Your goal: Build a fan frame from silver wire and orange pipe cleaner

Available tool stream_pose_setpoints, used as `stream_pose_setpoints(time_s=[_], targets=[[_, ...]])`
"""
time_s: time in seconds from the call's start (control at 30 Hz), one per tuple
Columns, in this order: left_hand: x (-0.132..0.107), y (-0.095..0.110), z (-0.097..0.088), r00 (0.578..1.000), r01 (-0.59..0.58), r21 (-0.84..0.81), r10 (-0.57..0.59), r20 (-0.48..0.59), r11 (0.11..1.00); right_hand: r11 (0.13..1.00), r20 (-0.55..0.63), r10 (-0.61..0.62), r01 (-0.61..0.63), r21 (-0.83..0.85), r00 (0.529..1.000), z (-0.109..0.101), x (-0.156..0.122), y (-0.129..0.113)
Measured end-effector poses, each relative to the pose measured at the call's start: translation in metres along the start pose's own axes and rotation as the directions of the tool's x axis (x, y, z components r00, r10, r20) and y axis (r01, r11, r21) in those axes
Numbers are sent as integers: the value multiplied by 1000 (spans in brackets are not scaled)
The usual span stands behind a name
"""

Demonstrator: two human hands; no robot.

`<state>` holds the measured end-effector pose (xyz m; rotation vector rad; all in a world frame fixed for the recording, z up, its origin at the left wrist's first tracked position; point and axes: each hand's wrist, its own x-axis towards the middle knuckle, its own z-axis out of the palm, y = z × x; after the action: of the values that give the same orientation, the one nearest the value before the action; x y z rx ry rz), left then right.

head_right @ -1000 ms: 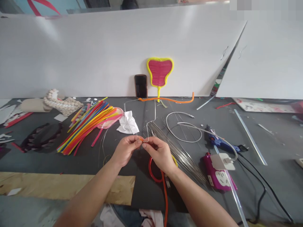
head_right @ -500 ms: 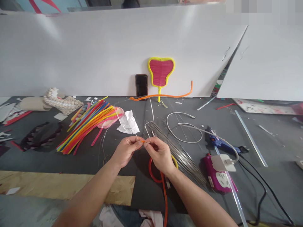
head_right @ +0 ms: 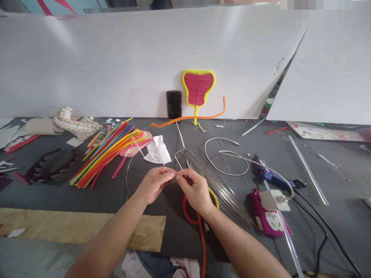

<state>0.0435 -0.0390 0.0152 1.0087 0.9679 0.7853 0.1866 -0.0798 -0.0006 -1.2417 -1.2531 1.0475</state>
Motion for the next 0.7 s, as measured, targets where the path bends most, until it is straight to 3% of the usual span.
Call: stream_pose_setpoints(time_s=[0.13, 0.27, 0.57, 0.7], targets=[[0, 0, -2, 998, -29, 1, 29, 51, 1000, 998, 1, 54, -54, 45, 999, 0, 0, -2], [1, -3, -1, 997, -67, -2, 67, 32, 998, 990, 26, 95, -97, 99, 995, 0, 0, -4], [1, 0, 3, 988, -136, 180, 147, -52, 974, 977, 63, 156, -163, 139, 986, 0, -2, -5], [1, -2, 1, 982, -175, 260, 188, -22, 949, 974, 68, 174, -182, 134, 982, -1, -1, -6]])
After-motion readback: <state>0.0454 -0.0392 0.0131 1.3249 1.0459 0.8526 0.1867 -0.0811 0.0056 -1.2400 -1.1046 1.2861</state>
